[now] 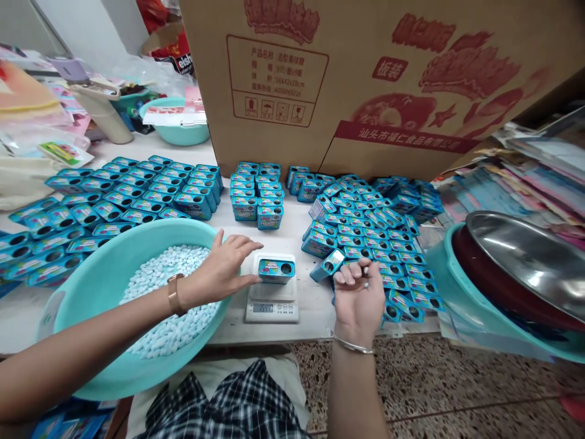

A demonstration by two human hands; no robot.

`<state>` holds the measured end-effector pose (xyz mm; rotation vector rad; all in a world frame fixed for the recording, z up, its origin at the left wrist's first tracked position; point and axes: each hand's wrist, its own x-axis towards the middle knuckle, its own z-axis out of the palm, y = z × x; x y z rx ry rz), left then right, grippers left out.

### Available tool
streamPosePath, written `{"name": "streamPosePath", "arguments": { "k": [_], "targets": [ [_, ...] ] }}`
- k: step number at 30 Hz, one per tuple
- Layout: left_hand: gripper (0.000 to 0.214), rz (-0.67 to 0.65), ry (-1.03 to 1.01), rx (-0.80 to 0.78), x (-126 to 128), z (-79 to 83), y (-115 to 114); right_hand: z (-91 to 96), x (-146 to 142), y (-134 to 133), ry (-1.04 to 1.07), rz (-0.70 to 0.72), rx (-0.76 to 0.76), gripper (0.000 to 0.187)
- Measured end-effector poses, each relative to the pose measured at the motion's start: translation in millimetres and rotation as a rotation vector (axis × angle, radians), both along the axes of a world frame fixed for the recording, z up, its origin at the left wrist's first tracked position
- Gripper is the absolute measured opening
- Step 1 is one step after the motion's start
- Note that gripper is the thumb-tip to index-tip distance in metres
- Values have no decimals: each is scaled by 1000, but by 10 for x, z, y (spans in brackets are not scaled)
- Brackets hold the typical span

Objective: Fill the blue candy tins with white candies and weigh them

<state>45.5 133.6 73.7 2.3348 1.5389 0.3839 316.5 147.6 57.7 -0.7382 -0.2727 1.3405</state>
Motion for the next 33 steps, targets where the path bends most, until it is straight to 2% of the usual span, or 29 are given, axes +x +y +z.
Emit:
{"name": "streamPosePath", "arguments": {
  "k": [5,10,14,16,18,23,26,30,33],
  "targets": [
    [57,-53,38,-10,172,-2,49,-168,-99,-49,-48,5,-67,18],
    [62,-87,97,3,338,-87,118,-132,-274,-6,98,55,-92,18],
    [40,-111,145,-12,362,-181,176,-66,-385,47,200,124,-103,19],
    [30,-91,164,9,311,-210,244,-66,-386,61,213,139,-95,17],
    [29,-29,193,58,218,-227,364,-97,-340,66,217,135,-81,16],
    [28,177,341,119,-86,-273,850,-210,-118,58,206,87,-87,17],
    [23,232,420,139,-244,-314,1100,-232,21,46,204,53,-87,17],
    [26,272,445,178,-366,-363,1227,-242,216,33,217,-5,-66,17],
    [47,333,409,282,-317,-353,1204,-270,349,31,222,-46,-63,17]
  ]
}}
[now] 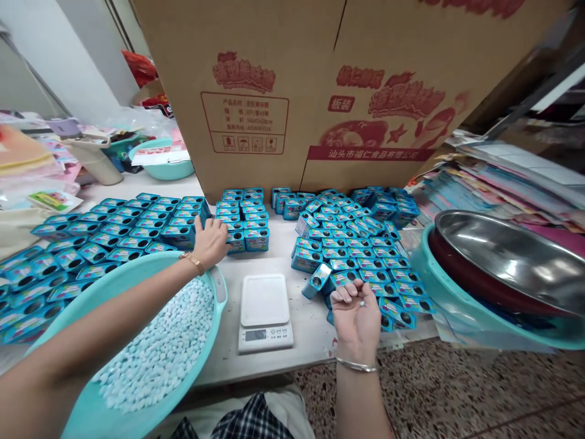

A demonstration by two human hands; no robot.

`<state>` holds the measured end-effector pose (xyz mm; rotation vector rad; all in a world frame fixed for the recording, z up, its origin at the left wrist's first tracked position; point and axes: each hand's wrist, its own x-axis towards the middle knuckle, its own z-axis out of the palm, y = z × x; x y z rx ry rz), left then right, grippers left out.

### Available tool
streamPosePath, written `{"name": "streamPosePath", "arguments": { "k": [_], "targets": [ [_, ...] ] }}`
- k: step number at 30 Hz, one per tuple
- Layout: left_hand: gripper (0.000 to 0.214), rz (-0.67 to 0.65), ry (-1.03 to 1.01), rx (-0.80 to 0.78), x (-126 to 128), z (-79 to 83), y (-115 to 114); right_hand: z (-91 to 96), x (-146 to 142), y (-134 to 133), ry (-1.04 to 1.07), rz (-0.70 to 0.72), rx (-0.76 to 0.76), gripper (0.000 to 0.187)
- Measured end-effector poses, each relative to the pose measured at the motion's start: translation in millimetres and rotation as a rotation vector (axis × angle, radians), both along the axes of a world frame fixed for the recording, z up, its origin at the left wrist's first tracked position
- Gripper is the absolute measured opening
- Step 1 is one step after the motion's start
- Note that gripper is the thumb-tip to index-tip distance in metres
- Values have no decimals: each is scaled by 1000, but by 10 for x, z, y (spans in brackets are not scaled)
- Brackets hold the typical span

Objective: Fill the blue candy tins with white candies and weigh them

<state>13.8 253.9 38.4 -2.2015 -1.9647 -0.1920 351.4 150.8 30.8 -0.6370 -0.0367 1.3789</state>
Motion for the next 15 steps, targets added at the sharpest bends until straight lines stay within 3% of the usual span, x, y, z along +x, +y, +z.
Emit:
{"name": "streamPosePath", "arguments": {
  "k": [4,9,12,15],
  "targets": [
    [77,-92,-76,96,419,95,-80,-15,43,4,-1,-32,1,18],
    [68,-467,-228,-158,1356,87,-29,71,-154,1,29,47,32,18],
    [84,-491,-249,-211,1772,-62,124,109,-204,-35,42,80,35,17],
    [85,-454,-278,-250,1920,-215,248,86,-119,-94,49,42,38,16]
  ]
}}
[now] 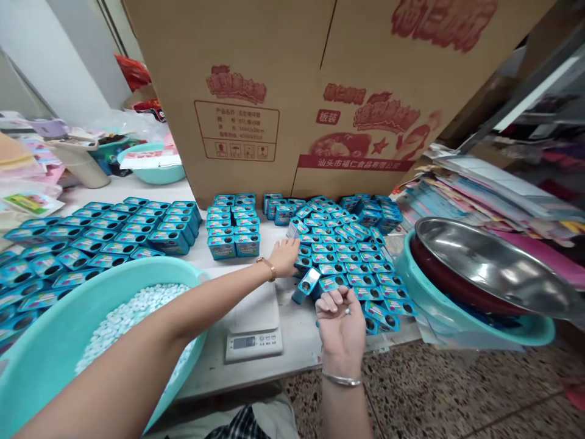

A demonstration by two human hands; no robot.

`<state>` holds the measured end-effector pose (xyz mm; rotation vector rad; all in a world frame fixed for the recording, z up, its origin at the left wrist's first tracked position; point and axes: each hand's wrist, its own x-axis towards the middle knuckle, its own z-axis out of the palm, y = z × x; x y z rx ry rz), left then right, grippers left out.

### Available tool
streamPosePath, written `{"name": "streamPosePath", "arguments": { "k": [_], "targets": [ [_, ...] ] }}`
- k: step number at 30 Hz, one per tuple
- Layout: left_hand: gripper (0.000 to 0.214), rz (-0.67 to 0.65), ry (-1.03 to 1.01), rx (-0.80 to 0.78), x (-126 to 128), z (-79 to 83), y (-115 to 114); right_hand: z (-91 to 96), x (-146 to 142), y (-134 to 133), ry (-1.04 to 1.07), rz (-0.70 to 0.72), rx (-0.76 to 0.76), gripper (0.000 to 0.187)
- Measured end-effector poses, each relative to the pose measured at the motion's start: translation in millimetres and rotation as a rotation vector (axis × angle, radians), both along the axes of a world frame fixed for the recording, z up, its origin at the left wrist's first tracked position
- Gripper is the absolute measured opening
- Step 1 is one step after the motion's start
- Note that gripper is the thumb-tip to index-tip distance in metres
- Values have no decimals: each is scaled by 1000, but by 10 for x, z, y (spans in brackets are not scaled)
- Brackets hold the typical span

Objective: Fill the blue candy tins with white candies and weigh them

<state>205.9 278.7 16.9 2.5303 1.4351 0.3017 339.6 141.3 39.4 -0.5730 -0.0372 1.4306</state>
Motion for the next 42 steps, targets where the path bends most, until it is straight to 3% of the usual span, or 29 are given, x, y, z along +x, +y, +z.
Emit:
{"name": "streamPosePath", "arguments": {
  "k": [3,6,10,13,17,22,28,32,36,39,42],
  "targets": [
    [69,23,-38,-31,-64,-14,3,-47,130,-54,36,-52,-15,15],
    [61,61,-77,-22,-264,190,-144,-64,220,-89,45,-45,-7,14],
    [56,47,-132,35,-638,616,-569,-52,226,-81,51,-60,-4,13],
    [59,1,-129,-38,-869,738,-976,-40,120,-38,74,-36,-12,13],
    [66,23,-85,-155,-1020,515,-1378,-11,-62,-17,94,52,-1,12],
    [86,25,-92,-146,-1127,207,-1565,13,-91,-96,83,55,-3,15],
    [67,14,-119,-131,-1264,179,-1679,-5,-58,-139,83,41,-28,20],
    [58,9,-171,-136,-1332,400,-1873,-2,-54,-116,73,58,-8,21],
    [54,39,-258,-113,-1533,829,-2147,55,-64,-75,33,77,11,24],
    [49,199,-323,14,-1788,1060,-2272,108,-135,-25,0,82,16,27],
    [46,399,-338,126,-2064,1032,-2309,144,-257,40,-26,108,16,26]
  ]
}}
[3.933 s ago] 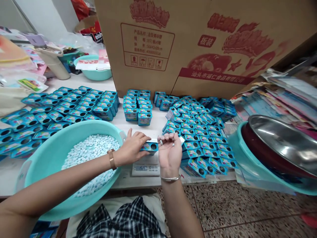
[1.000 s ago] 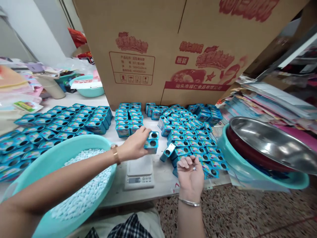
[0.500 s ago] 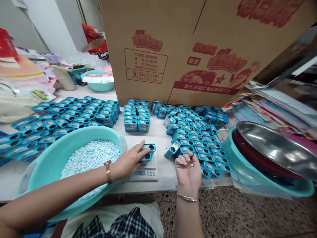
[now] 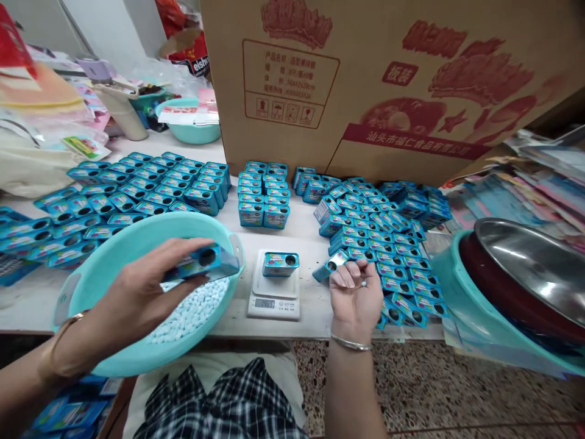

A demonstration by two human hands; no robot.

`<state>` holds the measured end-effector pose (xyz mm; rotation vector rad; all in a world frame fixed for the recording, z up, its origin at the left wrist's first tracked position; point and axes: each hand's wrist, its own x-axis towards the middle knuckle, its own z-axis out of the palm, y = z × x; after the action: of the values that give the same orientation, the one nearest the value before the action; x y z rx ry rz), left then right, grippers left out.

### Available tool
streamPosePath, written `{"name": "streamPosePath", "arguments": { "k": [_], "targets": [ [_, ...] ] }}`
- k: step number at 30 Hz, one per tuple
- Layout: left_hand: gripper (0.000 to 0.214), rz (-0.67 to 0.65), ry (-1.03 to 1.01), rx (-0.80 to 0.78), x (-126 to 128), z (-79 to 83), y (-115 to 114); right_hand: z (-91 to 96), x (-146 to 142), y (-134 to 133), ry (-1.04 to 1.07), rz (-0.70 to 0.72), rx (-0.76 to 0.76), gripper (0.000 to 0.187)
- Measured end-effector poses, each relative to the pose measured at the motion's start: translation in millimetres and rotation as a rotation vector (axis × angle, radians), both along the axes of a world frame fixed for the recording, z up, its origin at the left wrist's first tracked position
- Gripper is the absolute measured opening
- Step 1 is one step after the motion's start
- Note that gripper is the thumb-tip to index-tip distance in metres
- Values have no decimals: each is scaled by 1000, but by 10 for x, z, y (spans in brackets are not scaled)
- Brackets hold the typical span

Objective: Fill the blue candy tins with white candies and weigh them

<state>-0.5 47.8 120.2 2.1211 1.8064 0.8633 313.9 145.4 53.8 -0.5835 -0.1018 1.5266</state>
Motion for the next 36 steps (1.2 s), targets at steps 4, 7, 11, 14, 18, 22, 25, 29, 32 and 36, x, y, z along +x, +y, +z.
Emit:
{"name": "streamPosePath", "arguments": {
  "k": [4,7,11,14,18,22,25,29,32,36],
  "targets": [
    [53,163,25,-61,-313,-319,-22,76,-194,81,-45,57,15,19],
    [58,236,30,-103,-490,-528,-76,184,-423,71,-156,96,75,13],
    [63,369,29,-87,-681,-665,-158,252,-1001,-145,-572,353,305,18],
    [65,475,30,-40,-817,-765,-185,122,-1593,-388,-1169,745,786,23],
    [62,569,31,74,-922,-873,-171,-235,-2277,-568,-1907,996,1343,25],
    [57,616,-24,95,-877,-849,-150,-512,-2592,-608,-1974,1374,1424,49],
    [56,567,-67,62,-819,-816,-148,-566,-2668,-631,-1773,1648,1444,54],
    [55,528,-129,95,-810,-827,-166,-495,-2672,-622,-1717,1772,1390,25],
    [53,588,-162,146,-842,-825,-201,-392,-2603,-546,-1509,1571,1163,14],
    [50,673,-190,215,-882,-779,-258,-279,-2512,-442,-651,1464,367,16]
  ]
}}
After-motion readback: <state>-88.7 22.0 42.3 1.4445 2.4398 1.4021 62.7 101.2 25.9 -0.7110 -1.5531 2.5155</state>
